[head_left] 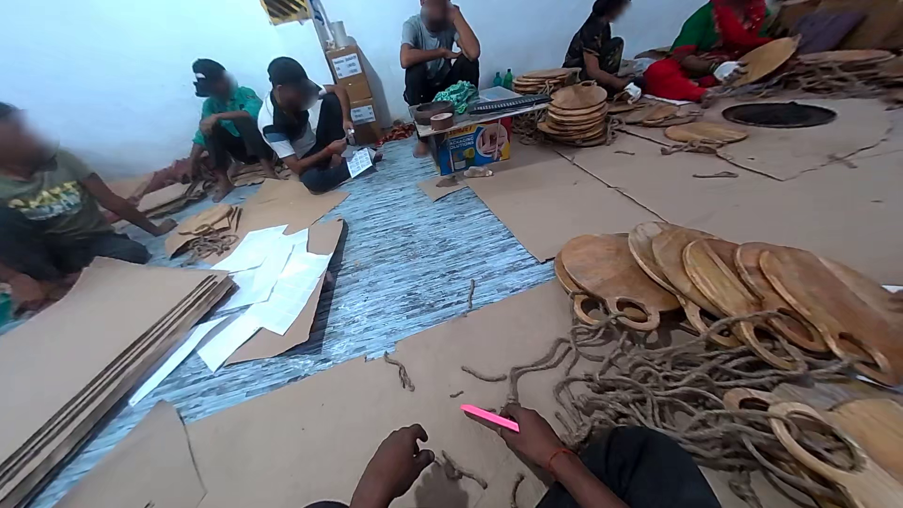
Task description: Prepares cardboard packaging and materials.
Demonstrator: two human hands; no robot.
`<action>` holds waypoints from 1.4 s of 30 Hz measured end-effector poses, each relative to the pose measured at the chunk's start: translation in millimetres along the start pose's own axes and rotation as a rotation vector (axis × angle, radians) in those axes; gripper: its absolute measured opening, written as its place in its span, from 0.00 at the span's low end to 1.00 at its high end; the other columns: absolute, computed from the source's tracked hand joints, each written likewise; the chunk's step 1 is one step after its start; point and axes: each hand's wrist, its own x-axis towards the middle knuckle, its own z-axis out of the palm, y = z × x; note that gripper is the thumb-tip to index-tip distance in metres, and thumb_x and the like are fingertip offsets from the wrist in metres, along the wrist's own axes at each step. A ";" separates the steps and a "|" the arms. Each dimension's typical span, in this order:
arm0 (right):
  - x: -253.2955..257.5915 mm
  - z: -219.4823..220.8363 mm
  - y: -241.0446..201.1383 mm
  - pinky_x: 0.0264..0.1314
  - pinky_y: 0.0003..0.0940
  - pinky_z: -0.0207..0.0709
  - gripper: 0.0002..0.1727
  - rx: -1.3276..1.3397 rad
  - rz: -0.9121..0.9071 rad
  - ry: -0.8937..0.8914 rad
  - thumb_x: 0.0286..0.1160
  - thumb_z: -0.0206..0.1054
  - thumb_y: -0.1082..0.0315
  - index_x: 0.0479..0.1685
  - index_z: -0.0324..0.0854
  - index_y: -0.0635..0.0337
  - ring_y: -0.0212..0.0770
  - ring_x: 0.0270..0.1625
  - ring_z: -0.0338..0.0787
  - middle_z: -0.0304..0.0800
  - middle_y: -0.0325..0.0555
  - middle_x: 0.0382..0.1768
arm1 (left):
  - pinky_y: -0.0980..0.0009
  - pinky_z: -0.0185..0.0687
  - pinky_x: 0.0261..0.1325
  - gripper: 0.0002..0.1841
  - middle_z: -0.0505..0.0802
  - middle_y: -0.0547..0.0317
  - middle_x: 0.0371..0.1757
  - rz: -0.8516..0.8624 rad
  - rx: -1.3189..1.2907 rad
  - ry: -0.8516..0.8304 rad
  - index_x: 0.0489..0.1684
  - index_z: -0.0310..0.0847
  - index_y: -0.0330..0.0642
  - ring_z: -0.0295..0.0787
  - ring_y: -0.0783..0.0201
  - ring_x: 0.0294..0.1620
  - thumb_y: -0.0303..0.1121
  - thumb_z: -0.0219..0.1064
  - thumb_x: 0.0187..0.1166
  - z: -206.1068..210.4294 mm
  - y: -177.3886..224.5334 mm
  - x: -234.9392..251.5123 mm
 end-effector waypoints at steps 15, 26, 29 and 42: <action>-0.6 0.0 -0.9 0.68 0.58 0.79 0.23 0.015 0.011 0.006 0.80 0.68 0.52 0.66 0.84 0.56 0.55 0.63 0.91 0.92 0.56 0.58 | 0.45 0.78 0.75 0.25 0.91 0.39 0.65 -0.004 0.000 -0.001 0.80 0.74 0.37 0.90 0.44 0.66 0.44 0.61 0.91 -0.8 1.3 -1.4; 0.3 0.1 -0.9 0.70 0.59 0.78 0.23 0.017 0.000 0.005 0.81 0.67 0.53 0.68 0.84 0.56 0.56 0.64 0.90 0.92 0.57 0.59 | 0.44 0.78 0.75 0.25 0.92 0.39 0.64 0.003 -0.001 0.008 0.79 0.75 0.36 0.90 0.44 0.66 0.44 0.62 0.90 -0.7 1.8 -2.5; -0.7 -0.4 -1.6 0.70 0.59 0.79 0.23 0.023 0.002 0.010 0.80 0.67 0.53 0.67 0.85 0.57 0.56 0.64 0.91 0.92 0.57 0.59 | 0.44 0.78 0.76 0.25 0.91 0.38 0.65 -0.005 -0.005 -0.001 0.80 0.74 0.36 0.89 0.43 0.67 0.44 0.61 0.91 -1.2 2.3 -2.1; -0.1 -0.4 -1.3 0.69 0.58 0.79 0.22 0.007 0.006 0.005 0.81 0.67 0.53 0.67 0.84 0.56 0.55 0.64 0.91 0.92 0.56 0.59 | 0.45 0.78 0.75 0.25 0.92 0.39 0.64 -0.006 -0.002 0.001 0.79 0.74 0.37 0.90 0.44 0.66 0.44 0.62 0.91 -0.2 0.2 -0.3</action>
